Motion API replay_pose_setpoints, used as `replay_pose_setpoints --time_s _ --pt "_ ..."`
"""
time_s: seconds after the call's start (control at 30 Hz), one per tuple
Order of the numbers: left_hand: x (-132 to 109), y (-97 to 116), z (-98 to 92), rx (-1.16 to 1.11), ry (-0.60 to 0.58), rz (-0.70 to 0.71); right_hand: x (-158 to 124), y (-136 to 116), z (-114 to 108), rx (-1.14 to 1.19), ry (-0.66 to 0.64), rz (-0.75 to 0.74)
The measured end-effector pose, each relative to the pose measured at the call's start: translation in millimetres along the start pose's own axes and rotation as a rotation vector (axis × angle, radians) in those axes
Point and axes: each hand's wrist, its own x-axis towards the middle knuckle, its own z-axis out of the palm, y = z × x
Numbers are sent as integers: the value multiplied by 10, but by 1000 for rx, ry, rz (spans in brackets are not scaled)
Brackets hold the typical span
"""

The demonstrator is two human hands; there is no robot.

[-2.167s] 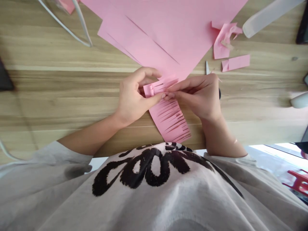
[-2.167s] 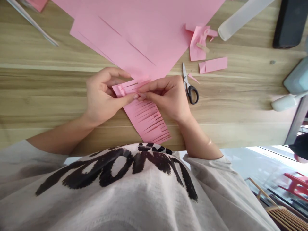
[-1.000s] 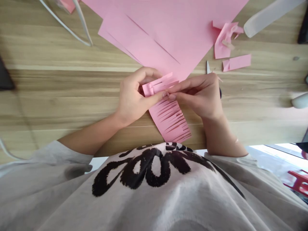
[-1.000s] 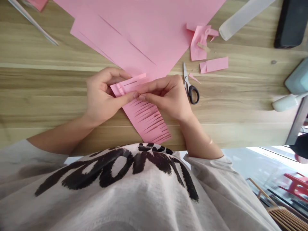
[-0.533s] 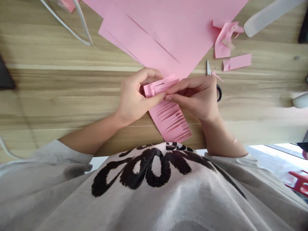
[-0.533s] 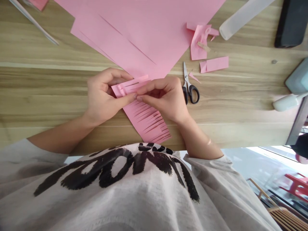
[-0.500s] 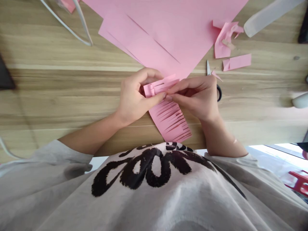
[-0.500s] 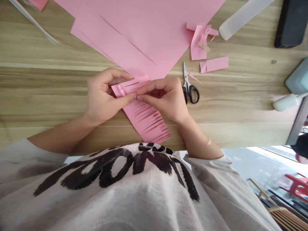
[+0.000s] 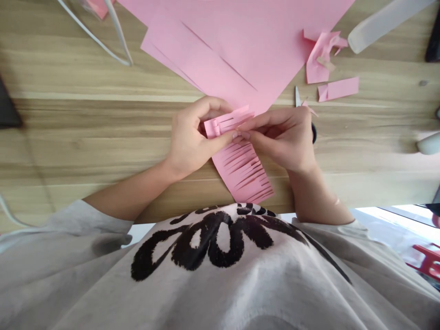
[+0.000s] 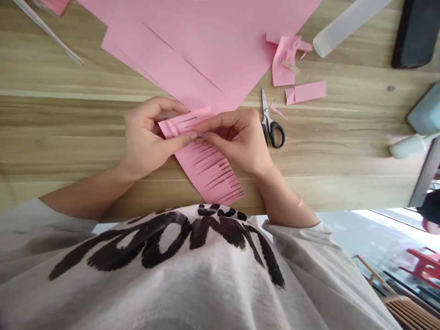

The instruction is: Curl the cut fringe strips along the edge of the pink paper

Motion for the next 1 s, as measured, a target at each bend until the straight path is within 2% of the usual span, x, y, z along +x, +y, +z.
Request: replay_pose_setpoints --time_s 0.23,0.47,0.83,1.0 --pt "4 -55 -6 15 -23 12 12 -16 30 49 2 23" --pt "-2 -87 -13 43 -55 -16 4 -8 24 -19 46 54" --pt "-2 -55 -4 37 -11 -14 15 -4 -25 68 -16 21" --pt "-9 -72 -14 63 -54 -11 22 8 -23 45 11 25"
